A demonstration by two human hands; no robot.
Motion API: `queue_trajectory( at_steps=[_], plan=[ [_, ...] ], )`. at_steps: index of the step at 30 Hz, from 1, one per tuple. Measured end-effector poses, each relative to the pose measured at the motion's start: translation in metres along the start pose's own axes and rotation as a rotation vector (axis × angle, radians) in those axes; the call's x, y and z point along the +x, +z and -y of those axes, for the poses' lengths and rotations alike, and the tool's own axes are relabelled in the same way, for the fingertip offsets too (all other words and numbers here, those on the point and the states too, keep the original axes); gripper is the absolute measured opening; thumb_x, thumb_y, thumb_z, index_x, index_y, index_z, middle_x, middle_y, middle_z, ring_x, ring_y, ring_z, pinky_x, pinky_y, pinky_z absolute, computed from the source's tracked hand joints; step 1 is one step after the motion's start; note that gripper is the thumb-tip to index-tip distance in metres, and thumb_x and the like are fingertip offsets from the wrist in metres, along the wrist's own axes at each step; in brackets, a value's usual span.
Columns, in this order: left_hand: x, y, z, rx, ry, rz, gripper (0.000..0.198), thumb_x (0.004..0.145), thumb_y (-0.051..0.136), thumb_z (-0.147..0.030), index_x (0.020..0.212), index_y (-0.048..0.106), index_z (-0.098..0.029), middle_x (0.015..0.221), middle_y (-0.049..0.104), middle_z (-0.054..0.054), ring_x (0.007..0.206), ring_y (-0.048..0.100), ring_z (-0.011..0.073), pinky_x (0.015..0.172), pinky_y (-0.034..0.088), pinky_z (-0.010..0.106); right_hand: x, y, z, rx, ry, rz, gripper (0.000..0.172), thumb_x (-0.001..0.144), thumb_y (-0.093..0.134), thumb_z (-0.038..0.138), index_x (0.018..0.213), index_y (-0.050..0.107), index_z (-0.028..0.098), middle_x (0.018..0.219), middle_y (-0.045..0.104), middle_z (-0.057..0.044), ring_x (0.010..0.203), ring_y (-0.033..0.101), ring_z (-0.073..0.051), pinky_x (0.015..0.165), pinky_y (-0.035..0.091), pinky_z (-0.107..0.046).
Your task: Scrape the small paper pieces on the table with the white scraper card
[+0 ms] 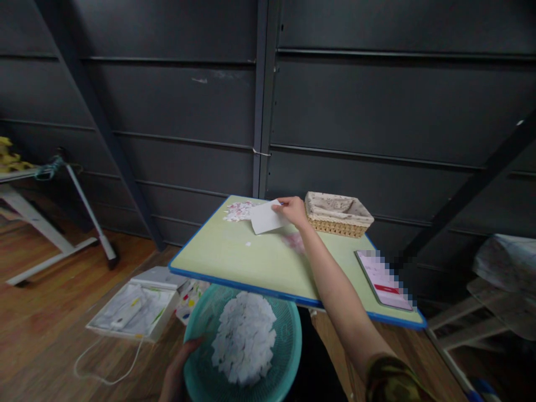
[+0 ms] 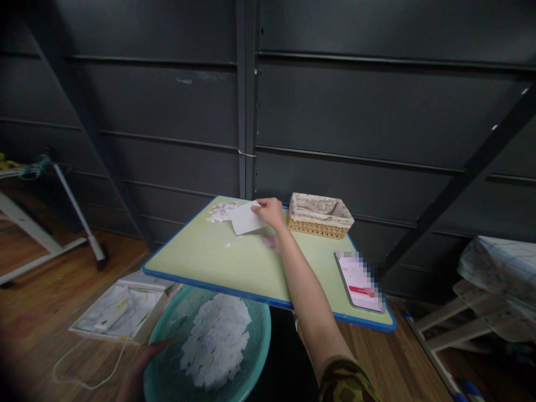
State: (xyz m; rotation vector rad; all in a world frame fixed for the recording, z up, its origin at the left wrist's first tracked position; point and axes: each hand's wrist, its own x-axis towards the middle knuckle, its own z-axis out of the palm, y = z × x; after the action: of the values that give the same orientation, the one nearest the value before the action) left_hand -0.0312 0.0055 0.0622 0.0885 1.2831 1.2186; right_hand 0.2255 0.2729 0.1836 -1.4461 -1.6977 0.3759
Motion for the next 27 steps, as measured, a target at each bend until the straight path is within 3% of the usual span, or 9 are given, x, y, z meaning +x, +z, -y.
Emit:
queue_trajectory(
  at_steps=[4,8,12,16,20,27],
  plan=[
    [0.002,-0.001,0.0,0.006,-0.007,0.017,0.004,0.067,0.068,-0.014,0.066,0.065,-0.016,0.057,0.071,0.002,0.05,0.065,0.0199,0.064,0.057,0.034,-0.002,-0.003,0.001,-0.082,0.03,-0.024,0.028,0.072,0.066,0.029,0.096,0.075,0.018,0.091,0.074,-0.008,0.084,0.066,-0.023,0.074,0.046,-0.028],
    [0.002,-0.001,0.0,0.036,-0.005,0.032,0.003,0.067,0.068,-0.015,0.069,0.066,-0.016,0.059,0.072,0.002,0.053,0.067,0.0213,0.067,0.058,0.035,-0.007,0.008,0.008,-0.031,0.006,0.04,0.033,0.07,0.067,0.03,0.098,0.074,0.014,0.095,0.073,-0.009,0.085,0.065,-0.023,0.074,0.046,-0.028],
    [0.0,-0.001,0.0,0.025,-0.016,0.015,0.003,0.067,0.068,-0.014,0.068,0.065,-0.016,0.056,0.071,0.003,0.053,0.067,0.0224,0.07,0.058,0.037,-0.01,0.016,0.013,0.043,-0.049,0.126,0.032,0.071,0.065,0.029,0.096,0.074,0.012,0.087,0.073,-0.008,0.077,0.063,-0.021,0.067,0.044,-0.026],
    [-0.001,-0.002,0.0,-0.027,-0.031,0.005,0.006,0.067,0.067,-0.015,0.064,0.062,-0.017,0.05,0.068,0.001,0.052,0.067,0.0219,0.072,0.057,0.037,-0.008,0.019,0.008,0.129,-0.047,0.128,0.032,0.068,0.065,0.029,0.092,0.075,0.009,0.08,0.071,-0.007,0.071,0.06,-0.019,0.061,0.041,-0.025],
    [-0.002,-0.001,0.0,0.01,-0.022,0.022,0.006,0.066,0.067,-0.012,0.07,0.063,-0.015,0.056,0.071,0.002,0.051,0.066,0.021,0.069,0.058,0.036,-0.007,0.022,0.003,0.201,-0.063,0.121,0.032,0.066,0.065,0.031,0.089,0.075,0.01,0.072,0.068,-0.005,0.067,0.057,-0.017,0.056,0.037,-0.023],
    [0.003,-0.005,0.0,-0.004,-0.009,0.047,0.01,0.068,0.066,-0.013,0.077,0.065,-0.013,0.061,0.073,0.004,0.059,0.07,0.0232,0.07,0.058,0.037,-0.012,0.022,0.011,0.263,-0.091,0.248,0.029,0.064,0.062,0.034,0.074,0.073,0.009,0.061,0.058,0.0,0.058,0.046,-0.012,0.051,0.029,-0.022]
  ],
)
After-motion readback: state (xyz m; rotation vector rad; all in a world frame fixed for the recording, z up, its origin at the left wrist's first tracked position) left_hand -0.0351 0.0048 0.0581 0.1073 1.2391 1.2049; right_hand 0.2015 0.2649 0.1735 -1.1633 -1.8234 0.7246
